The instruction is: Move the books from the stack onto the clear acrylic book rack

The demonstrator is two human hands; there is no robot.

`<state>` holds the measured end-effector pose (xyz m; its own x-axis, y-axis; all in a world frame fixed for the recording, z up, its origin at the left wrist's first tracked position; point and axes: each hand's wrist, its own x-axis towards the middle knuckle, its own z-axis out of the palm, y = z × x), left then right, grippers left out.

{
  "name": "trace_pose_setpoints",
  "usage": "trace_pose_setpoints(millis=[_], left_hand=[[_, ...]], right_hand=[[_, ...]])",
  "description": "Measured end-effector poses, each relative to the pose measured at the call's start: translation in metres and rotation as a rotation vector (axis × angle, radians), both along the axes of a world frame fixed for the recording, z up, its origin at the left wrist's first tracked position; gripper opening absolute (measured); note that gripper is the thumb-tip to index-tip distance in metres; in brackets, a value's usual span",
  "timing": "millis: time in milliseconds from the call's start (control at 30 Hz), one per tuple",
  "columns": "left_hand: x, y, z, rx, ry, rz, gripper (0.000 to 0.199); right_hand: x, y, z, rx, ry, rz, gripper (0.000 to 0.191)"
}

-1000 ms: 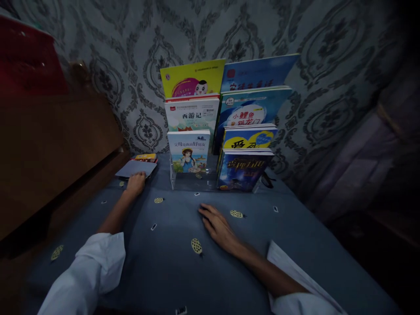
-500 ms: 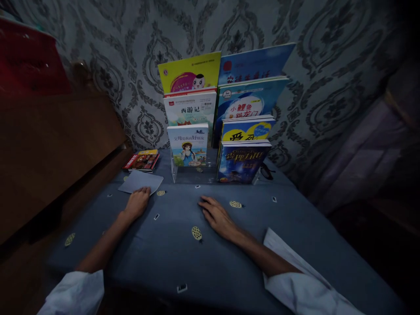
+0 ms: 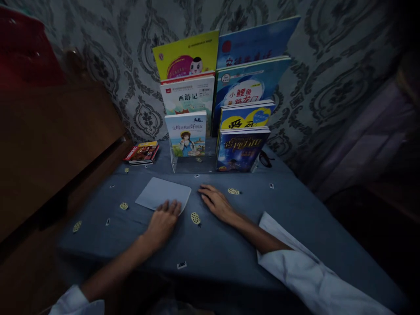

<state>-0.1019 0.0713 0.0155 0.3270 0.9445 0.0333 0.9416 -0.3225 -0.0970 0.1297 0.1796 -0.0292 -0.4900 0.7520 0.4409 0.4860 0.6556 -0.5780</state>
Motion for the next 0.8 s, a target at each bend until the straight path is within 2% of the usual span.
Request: trace_pose_setpoints(millis=[67,167,267,333,433,633,800], left_hand=[[0.017,-0.007,0.005,-0.044,-0.034,-0.134,0.053],[0.035,-0.014,0.021,-0.153,-0.098,-0.418,0.050],[0.042,-0.016,0.037,-0.329,-0.192,-0.707,0.044],[0.041,-0.014,0.043,-0.432,-0.246,-0.792,0.043],[0.032,-0.008,0.047,-0.494,-0.285,-0.751,0.048],[0.008,0.001,0.046,-0.521,-0.391,-0.641,0.055],[-0.001,0.004,0.036,-0.469,-0.461,-0.568,0.048]], right_hand=[[0.003,0.004,0.001,0.007,0.025,-0.004,0.033],[0.013,0.013,0.006,-0.002,0.048,-0.025,0.033],[0.024,0.020,0.012,-0.033,0.047,-0.076,0.032],[0.029,0.022,0.015,-0.048,0.036,-0.102,0.032],[0.031,0.022,0.016,-0.049,0.020,-0.116,0.031],[0.027,0.018,0.012,-0.026,-0.047,-0.092,0.032],[0.023,0.009,0.009,0.027,-0.117,-0.090,0.033]])
